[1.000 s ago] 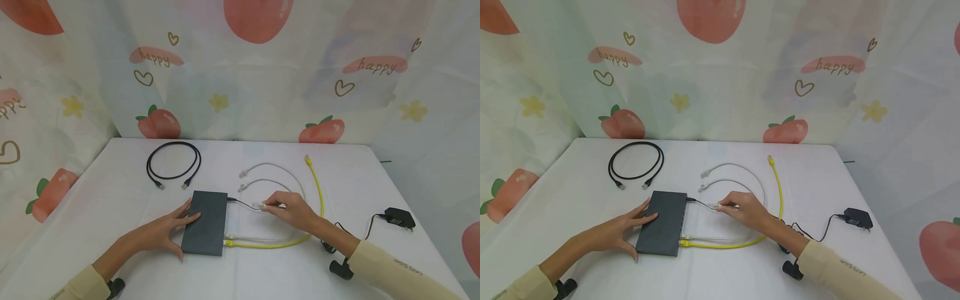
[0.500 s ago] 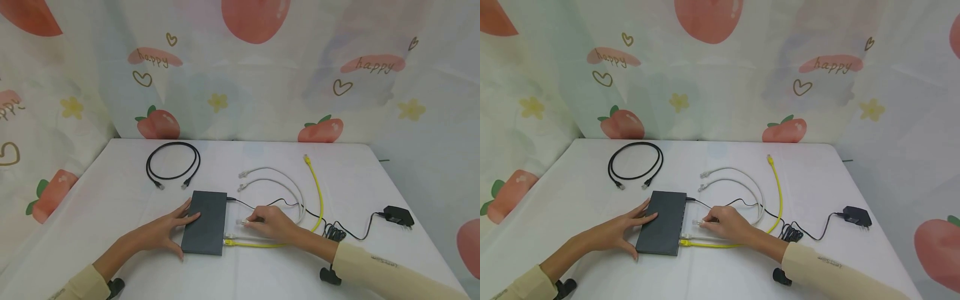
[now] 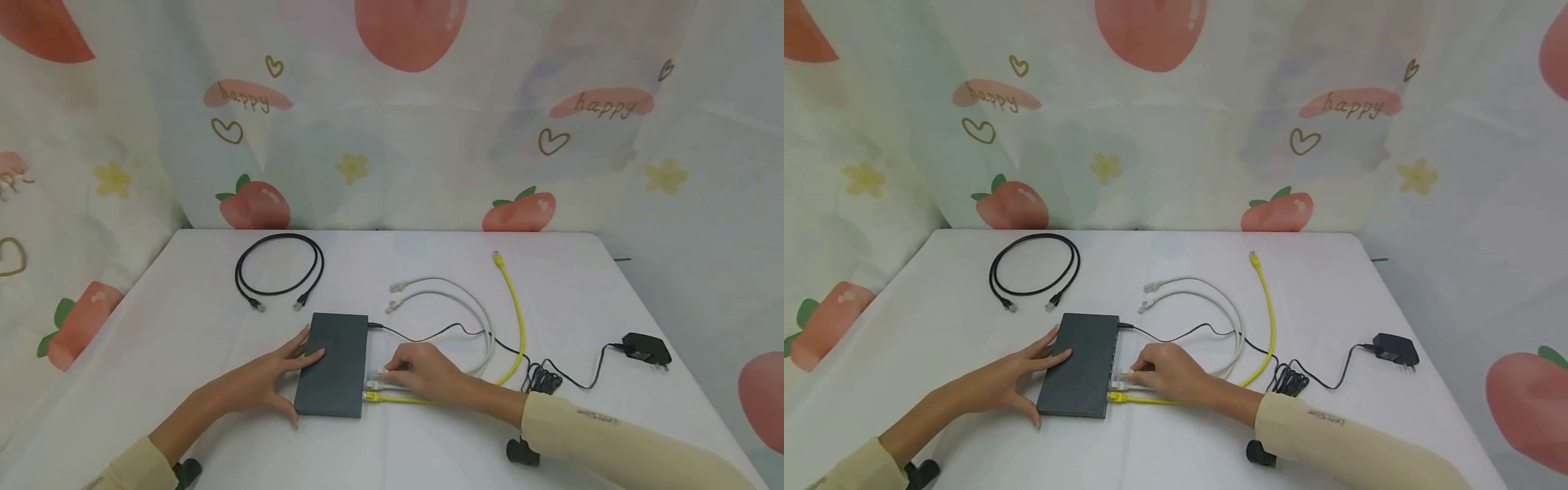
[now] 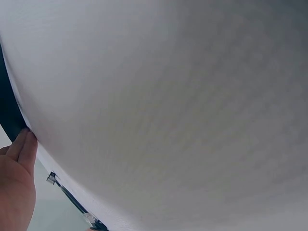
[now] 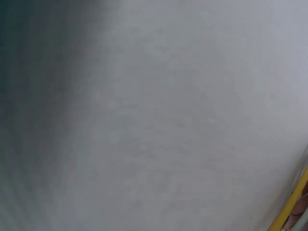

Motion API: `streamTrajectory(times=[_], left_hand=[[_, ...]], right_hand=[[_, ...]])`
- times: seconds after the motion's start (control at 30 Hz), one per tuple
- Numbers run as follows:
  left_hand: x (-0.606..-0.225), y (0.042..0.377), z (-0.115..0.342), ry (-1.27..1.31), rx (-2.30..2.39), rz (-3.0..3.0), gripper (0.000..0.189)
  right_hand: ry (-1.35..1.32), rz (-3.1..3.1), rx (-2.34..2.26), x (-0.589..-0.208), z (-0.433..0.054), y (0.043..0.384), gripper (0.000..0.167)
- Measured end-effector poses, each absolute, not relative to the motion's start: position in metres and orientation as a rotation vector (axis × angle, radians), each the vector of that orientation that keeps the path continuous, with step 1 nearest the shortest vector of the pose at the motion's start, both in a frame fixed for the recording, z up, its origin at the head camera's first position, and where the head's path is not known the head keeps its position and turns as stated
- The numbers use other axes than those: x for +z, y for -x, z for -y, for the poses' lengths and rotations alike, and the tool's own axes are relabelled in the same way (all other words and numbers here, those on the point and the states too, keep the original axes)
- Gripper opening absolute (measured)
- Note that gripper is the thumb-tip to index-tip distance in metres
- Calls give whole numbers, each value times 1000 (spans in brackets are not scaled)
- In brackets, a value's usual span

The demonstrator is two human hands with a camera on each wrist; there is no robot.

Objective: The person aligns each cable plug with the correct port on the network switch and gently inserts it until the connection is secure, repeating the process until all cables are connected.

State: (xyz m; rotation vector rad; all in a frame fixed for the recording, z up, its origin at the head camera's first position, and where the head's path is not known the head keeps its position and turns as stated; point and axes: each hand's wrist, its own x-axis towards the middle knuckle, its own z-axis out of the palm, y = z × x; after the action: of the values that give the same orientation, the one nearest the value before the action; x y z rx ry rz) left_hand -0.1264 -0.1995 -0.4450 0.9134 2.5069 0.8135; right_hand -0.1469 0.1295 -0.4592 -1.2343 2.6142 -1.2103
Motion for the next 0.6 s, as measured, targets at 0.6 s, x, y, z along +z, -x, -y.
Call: streamTrajectory(times=[0.6], left_hand=[[-446, 127, 200, -915, 810, -2507, 106]], right_hand=[[969, -2488, -1247, -463, -118, 147, 5]])
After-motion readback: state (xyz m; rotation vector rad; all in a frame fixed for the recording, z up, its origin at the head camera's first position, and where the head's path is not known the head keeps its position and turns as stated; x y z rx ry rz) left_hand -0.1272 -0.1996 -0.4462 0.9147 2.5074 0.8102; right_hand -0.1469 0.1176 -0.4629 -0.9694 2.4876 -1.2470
